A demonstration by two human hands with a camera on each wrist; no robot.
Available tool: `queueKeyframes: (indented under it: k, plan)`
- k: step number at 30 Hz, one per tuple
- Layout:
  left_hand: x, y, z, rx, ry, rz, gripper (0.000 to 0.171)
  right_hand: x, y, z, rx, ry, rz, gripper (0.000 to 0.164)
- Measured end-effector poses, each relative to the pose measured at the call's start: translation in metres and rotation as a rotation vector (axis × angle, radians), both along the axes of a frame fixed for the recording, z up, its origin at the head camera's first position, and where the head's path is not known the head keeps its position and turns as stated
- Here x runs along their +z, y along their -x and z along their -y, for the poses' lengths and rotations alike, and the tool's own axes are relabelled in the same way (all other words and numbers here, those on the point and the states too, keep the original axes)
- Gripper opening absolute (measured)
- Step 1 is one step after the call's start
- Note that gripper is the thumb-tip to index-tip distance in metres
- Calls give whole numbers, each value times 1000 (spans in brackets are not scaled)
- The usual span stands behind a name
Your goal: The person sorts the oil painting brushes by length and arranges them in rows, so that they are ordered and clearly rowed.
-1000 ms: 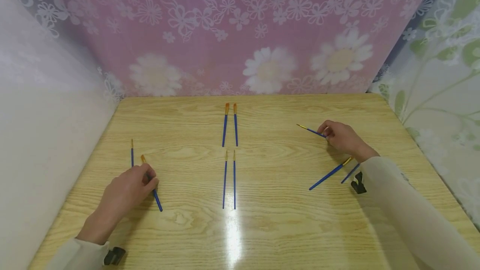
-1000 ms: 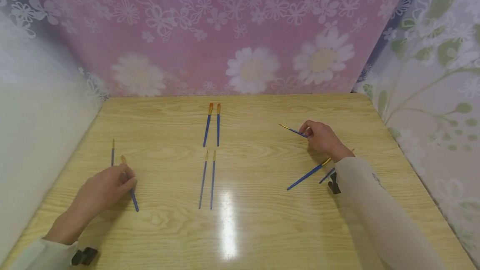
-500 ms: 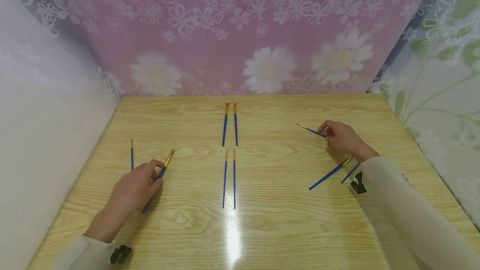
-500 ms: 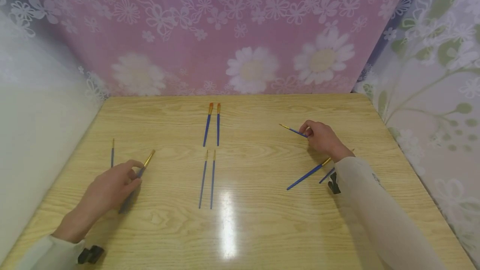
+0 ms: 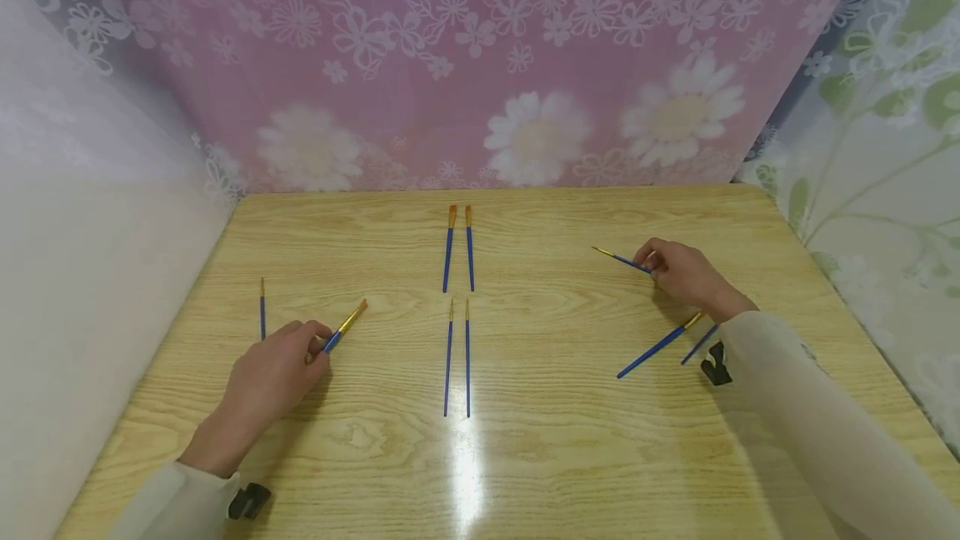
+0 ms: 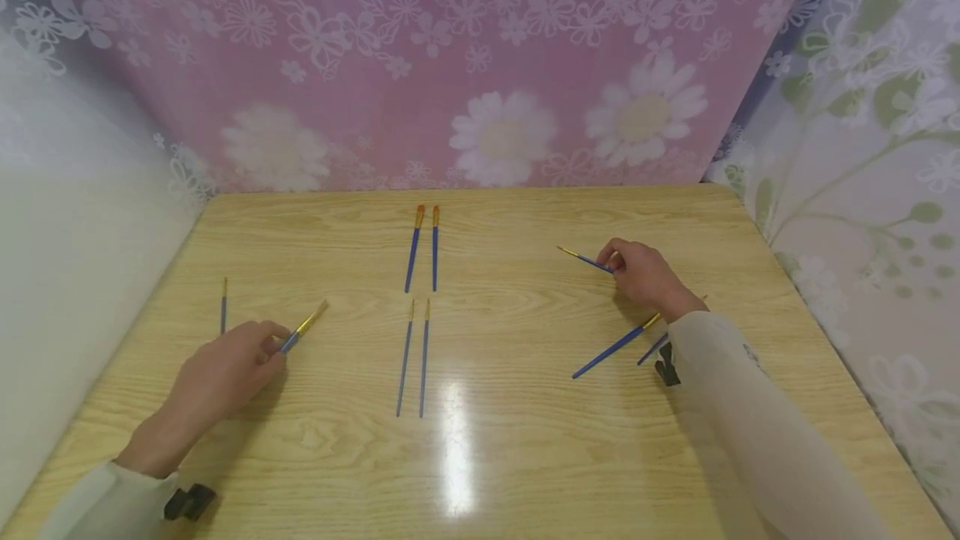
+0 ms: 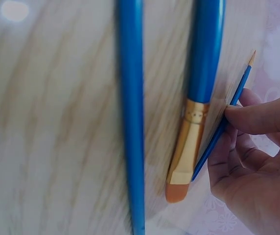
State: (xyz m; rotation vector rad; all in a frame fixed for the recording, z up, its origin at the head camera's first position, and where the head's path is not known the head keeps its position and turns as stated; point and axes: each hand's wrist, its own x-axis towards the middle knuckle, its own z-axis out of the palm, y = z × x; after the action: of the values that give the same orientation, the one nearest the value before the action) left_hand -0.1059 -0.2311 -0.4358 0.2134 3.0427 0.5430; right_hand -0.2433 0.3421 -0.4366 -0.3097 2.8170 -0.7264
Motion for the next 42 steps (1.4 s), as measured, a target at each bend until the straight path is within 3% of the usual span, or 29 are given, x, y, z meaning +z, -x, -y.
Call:
queueKeyframes:
  k: [6, 14, 21, 31, 37, 42]
  plan:
    - [6, 14, -11, -17, -19, -10, 29, 3, -1, 1, -8, -4, 9, 29]
    - [14, 40, -36, -79, -70, 86, 30, 3, -1, 1, -4, 2, 17, 29]
    - [14, 61, -57, -144, -147, 117, 33, 4, -2, 2, -5, 12, 24, 30]
    - [22, 88, -102, -224, -148, 58, 24, 1, 0, 0, -21, 3, 32, 30]
    - [28, 107, -133, -225, -187, 51, 23, 0, 0, -1, -25, 2, 31, 31]
    - [24, 122, -156, -209, -221, 77, 26, 0, 0, 0, -11, 1, 6, 30]
